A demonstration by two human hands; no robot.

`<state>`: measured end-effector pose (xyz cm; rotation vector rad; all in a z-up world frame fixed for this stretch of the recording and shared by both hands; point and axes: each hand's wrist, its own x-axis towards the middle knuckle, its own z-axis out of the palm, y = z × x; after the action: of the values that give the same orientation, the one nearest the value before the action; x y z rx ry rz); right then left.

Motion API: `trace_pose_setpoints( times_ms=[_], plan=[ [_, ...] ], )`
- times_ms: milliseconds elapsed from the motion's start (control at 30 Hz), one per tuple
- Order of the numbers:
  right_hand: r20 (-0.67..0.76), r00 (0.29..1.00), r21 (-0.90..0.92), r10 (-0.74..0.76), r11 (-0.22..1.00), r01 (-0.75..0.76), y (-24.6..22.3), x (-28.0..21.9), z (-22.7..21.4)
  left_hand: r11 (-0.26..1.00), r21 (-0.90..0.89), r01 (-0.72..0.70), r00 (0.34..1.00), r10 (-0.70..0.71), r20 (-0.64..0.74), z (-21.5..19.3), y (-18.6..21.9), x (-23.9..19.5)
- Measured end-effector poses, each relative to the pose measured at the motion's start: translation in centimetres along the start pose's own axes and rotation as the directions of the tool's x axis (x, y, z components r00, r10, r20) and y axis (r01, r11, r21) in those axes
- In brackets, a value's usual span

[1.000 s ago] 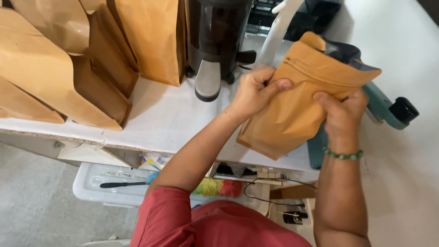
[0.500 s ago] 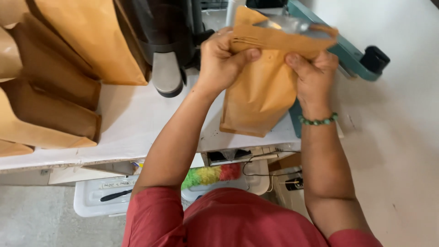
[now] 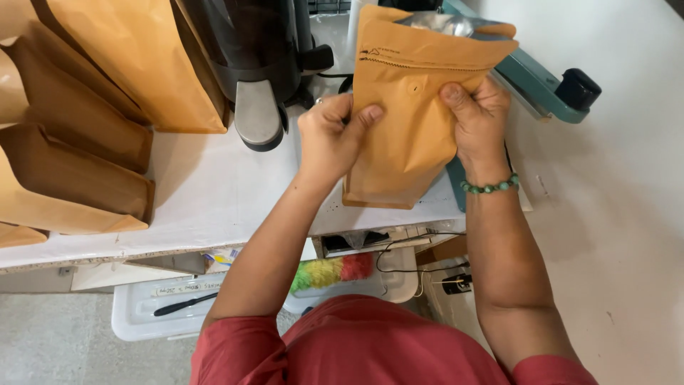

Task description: Folding the tops of coffee bags and using a heat sealer to close them.

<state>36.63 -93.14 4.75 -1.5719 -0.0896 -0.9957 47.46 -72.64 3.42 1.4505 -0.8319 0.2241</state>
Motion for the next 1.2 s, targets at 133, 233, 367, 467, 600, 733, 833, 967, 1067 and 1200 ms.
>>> trace_pose_setpoints(
  times_ms=[133,233,367,467,600,733,833,967,1067,1200],
  plan=[
    [0.03,0.998,0.081,0.059,0.995,-0.062,-0.9,0.0,0.7,0.892,-0.332,0.308,0.947,-0.252,0.201,0.1,-0.9,0.3],
    [0.128,0.991,0.054,0.034,0.998,-0.041,-2.2,-0.3,1.1,0.877,-0.333,0.346,0.927,-0.264,0.267,-0.4,-0.6,1.0],
    [0.127,0.992,0.036,-0.006,0.999,0.002,-2.3,-0.6,0.5,0.991,-0.134,-0.015,0.999,0.021,0.049,-0.4,0.1,3.1],
    [0.165,0.986,0.076,-0.036,0.997,0.023,-2.1,-0.2,0.7,0.9,-0.435,-0.032,0.968,0.136,0.211,0.1,0.4,4.2],
    [0.093,0.991,0.038,-0.092,0.995,0.088,-0.5,0.6,0.6,0.956,-0.29,0.045,0.978,0.017,0.208,1.1,1.4,4.4],
    [0.043,0.976,-0.109,-0.213,0.97,0.217,-0.4,2.7,-0.2,0.936,-0.169,-0.31,0.949,0.314,-0.003,0.6,4.3,4.6],
    [0.077,0.994,0.0,-0.08,0.997,0.08,-1.5,3.5,0.4,0.979,-0.163,-0.119,0.975,0.146,0.169,-0.5,4.4,4.9],
    [0.024,1.0,0.053,0.001,0.999,-0.002,-2.7,3.1,1.9,0.925,-0.323,0.2,0.883,-0.027,0.469,-2.0,4.1,7.1],
    [-0.001,0.994,0.003,-0.113,0.994,0.113,-1.3,3.4,2.3,0.963,-0.185,0.197,0.786,-0.042,0.616,-3.4,6.3,8.1],
    [-0.154,0.931,-0.108,-0.331,0.942,0.317,-0.1,3.9,4.0,0.915,-0.292,0.278,0.718,0.004,0.696,-3.2,5.6,8.0]
  ],
)
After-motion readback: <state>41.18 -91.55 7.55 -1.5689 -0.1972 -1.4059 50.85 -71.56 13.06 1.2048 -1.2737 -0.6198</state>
